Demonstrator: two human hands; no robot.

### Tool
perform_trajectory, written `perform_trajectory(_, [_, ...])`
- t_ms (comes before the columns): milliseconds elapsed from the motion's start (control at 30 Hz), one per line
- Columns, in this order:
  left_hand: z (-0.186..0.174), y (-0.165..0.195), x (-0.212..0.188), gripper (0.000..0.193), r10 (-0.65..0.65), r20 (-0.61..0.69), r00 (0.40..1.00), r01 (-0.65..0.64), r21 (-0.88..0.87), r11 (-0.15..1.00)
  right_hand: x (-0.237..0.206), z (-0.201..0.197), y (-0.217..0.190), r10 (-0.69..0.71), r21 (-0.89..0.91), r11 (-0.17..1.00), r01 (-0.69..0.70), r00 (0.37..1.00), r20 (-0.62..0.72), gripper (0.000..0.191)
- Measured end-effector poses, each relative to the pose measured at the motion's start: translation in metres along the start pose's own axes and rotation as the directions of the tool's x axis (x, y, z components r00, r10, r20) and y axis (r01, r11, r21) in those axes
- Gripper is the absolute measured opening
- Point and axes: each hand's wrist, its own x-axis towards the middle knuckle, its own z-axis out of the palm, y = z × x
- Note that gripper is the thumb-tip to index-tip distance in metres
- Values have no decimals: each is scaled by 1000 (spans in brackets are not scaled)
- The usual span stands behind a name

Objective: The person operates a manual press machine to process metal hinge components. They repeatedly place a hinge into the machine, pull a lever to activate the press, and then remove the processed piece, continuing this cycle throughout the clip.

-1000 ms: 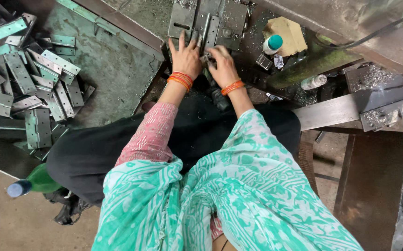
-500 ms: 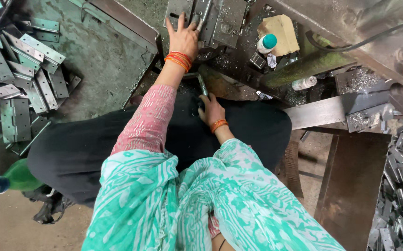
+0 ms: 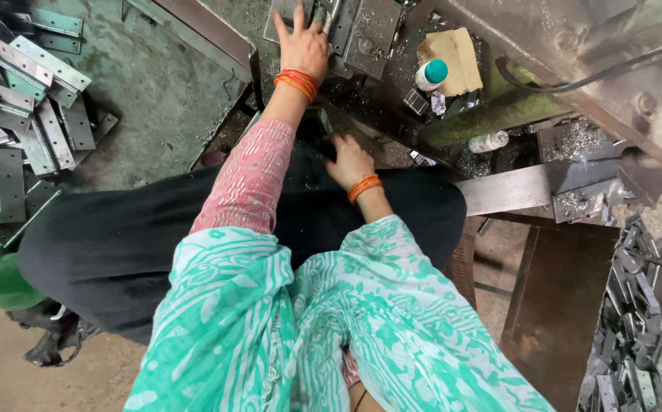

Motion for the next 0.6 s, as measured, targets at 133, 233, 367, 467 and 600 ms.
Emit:
perform_trajectory(133, [1,-2,-3,35,18,15,1000,-18,32,999,-26,44,2,55,168,985,-41,995,-79,56])
perform_trajectory(233, [-3,-3,-13,31,13,32,999,-13,-2,1000,-30,56,8,92,118,988,-94,996,20,57])
perform_trajectory(367, [-9,-1,-12,30,26,-84,996,-21,60,998,-16,36,15,-14,146,989,16,1000,-15,55])
perform_trajectory(467, [-10,5,1,27,10,-32,999,-8,52,999,2,9,18,-44,89,995,43,999,5,49])
perform_trajectory(600, [-4,17,23,27,-6,-61,998,10,73,997,18,-9,18,-41,13,999,41,999,19,45])
